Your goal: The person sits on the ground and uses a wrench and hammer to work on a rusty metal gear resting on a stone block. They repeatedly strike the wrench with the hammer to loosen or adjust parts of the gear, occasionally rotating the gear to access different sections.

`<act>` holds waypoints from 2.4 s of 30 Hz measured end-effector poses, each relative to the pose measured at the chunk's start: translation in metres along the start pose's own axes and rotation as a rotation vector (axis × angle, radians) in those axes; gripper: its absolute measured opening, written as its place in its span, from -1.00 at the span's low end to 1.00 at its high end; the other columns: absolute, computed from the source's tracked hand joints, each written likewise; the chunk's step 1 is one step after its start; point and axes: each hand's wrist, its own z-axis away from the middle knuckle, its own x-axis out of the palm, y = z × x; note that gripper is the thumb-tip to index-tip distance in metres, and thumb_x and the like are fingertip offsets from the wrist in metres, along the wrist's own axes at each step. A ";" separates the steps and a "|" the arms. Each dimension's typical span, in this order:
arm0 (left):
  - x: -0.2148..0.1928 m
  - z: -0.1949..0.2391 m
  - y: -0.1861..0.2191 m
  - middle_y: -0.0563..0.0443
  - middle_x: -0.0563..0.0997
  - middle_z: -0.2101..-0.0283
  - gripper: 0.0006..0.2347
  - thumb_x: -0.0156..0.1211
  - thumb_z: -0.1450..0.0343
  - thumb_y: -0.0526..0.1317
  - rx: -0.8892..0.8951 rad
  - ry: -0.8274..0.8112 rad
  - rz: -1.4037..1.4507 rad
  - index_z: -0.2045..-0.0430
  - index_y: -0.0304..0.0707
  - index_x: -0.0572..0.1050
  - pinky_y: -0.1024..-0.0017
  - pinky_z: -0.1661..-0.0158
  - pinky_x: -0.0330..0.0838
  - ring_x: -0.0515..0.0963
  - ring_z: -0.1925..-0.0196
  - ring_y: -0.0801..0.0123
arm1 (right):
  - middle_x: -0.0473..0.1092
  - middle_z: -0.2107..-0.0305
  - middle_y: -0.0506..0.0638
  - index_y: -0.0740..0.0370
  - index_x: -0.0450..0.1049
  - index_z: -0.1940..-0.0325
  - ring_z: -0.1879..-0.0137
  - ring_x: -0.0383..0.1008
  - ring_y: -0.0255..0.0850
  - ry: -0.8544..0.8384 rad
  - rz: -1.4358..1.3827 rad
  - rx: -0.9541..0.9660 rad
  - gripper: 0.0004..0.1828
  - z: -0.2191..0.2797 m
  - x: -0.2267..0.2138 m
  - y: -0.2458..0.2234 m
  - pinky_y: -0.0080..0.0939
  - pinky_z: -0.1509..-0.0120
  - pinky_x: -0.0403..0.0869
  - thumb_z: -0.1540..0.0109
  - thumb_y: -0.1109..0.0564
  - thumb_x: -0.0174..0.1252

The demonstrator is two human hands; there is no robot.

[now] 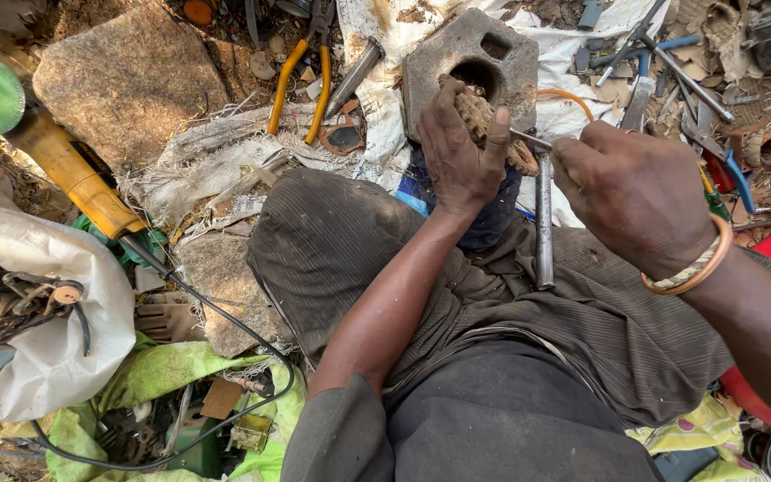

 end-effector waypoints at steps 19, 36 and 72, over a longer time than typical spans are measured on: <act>0.014 -0.006 -0.013 -0.23 0.29 -0.17 -0.38 -0.15 -0.55 0.24 -0.013 0.002 -0.031 -0.33 -0.29 0.15 -0.04 -0.33 0.23 0.31 -0.26 0.04 | 0.43 0.53 0.06 0.25 0.53 0.34 0.51 0.48 -0.20 -0.184 0.257 -0.146 -0.87 -0.054 0.010 -0.025 -0.19 0.50 0.42 -0.23 0.14 0.15; -0.002 -0.045 -0.046 -0.20 0.59 0.06 -0.31 -0.34 -0.51 0.33 -0.134 -0.210 0.021 -0.29 -0.28 0.32 0.15 0.14 0.59 0.64 0.06 0.09 | 0.45 0.15 0.12 0.23 0.55 -0.05 0.01 0.45 -0.05 0.014 -0.363 0.168 -0.84 0.030 0.211 0.120 -0.06 -0.10 0.48 -0.52 0.17 0.06; -0.011 -0.072 -0.036 -0.27 0.59 -0.06 -0.50 0.01 -0.46 0.18 -0.015 -0.187 0.013 -0.16 -0.14 0.45 0.06 -0.16 0.42 0.57 -0.18 -0.12 | 0.49 0.34 0.15 0.30 0.36 -0.04 0.52 0.33 -0.19 0.209 -0.234 -0.159 -0.69 -0.001 -0.073 -0.010 -0.22 0.48 0.31 -0.51 0.00 -0.13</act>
